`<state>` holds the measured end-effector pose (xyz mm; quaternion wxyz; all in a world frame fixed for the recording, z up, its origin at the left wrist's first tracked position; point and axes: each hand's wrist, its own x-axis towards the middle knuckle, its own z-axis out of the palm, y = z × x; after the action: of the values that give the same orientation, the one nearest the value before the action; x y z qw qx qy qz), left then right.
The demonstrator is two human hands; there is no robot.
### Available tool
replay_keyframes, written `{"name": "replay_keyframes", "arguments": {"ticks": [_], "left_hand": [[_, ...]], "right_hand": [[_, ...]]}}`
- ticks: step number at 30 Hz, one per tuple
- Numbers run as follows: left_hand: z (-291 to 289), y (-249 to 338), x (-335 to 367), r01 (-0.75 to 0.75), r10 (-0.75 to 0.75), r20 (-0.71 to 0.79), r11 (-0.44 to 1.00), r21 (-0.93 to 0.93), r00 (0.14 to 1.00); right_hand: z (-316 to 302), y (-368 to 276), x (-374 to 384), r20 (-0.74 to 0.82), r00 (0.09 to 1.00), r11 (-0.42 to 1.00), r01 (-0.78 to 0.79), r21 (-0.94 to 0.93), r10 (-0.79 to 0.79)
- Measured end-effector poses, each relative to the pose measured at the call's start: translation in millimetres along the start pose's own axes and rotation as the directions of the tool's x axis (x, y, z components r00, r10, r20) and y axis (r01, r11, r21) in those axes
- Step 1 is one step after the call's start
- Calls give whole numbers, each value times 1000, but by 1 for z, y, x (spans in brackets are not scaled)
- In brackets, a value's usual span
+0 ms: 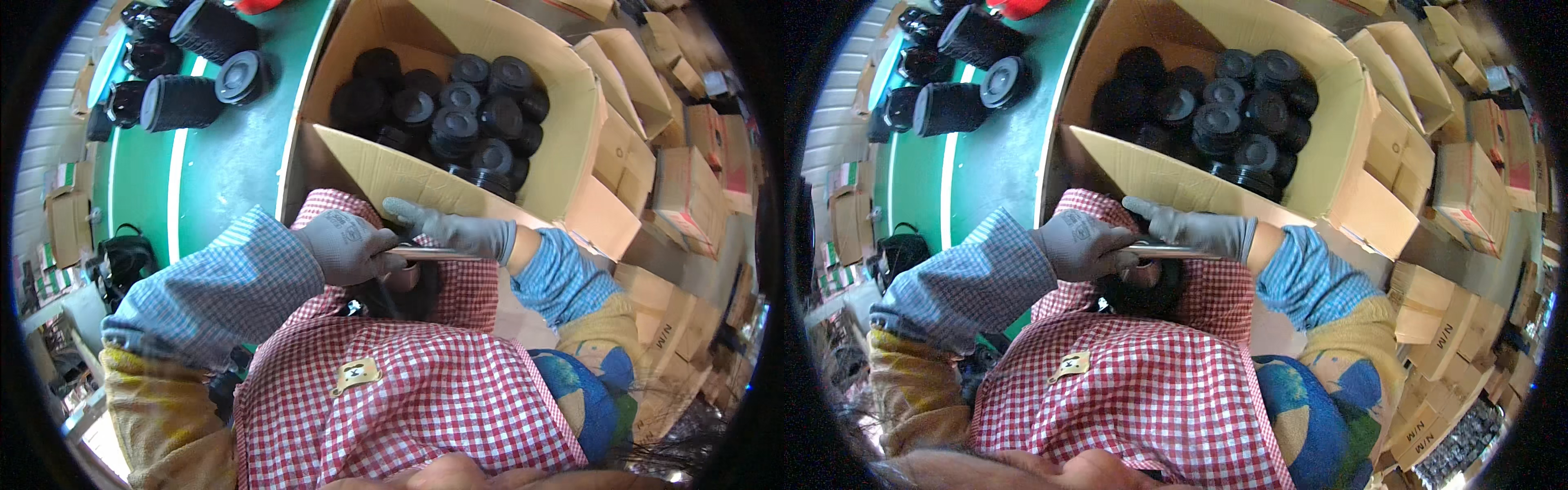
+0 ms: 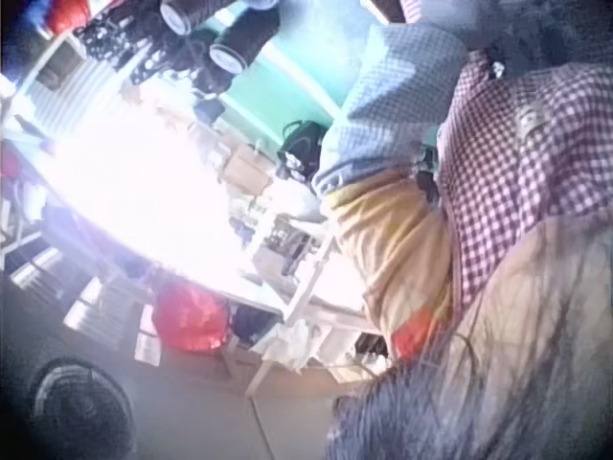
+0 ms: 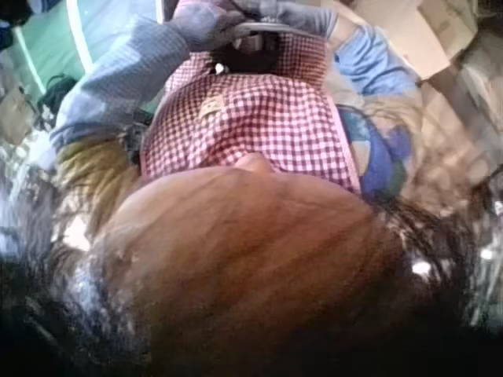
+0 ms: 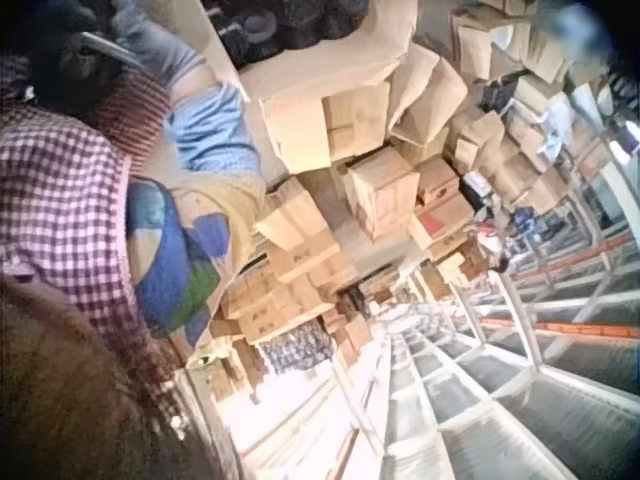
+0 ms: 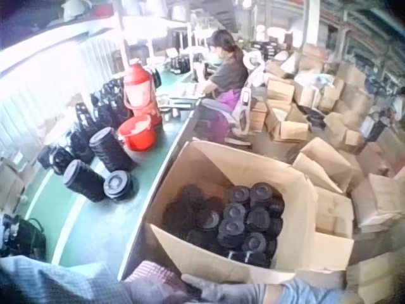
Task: The person repeatedly picks up black kettle bodies and lids from a cardboard box, uses a metal tool to press or align the lid onto the kettle body, and places the assembled units on a green workbench. The process is repeated for multiple units.
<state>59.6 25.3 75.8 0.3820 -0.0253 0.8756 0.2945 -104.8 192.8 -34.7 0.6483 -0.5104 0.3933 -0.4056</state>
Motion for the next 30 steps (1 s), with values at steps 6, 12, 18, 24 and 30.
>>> {"name": "replay_keyframes", "arguments": {"ticks": [6,12,18,24,30], "left_hand": [[-2,-18,16,-158,155,-43,986,-51,987],[-4,-14,17,-134,133,-13,981,-139,991],[-8,-32,23,-247,247,-75,969,8,966],[-7,-34,40,-286,302,-130,949,130,944],[-3,-29,28,-307,380,-305,915,260,874]], "right_hand": [[-3,-23,4,-93,994,965,-77,-253,55],[-2,-47,-7,-219,912,819,-409,-403,347],[29,-60,-12,-351,859,787,-493,-370,373],[60,-72,-21,-499,801,735,-550,-396,330],[43,-75,-23,-532,740,613,-657,-440,412]]}}
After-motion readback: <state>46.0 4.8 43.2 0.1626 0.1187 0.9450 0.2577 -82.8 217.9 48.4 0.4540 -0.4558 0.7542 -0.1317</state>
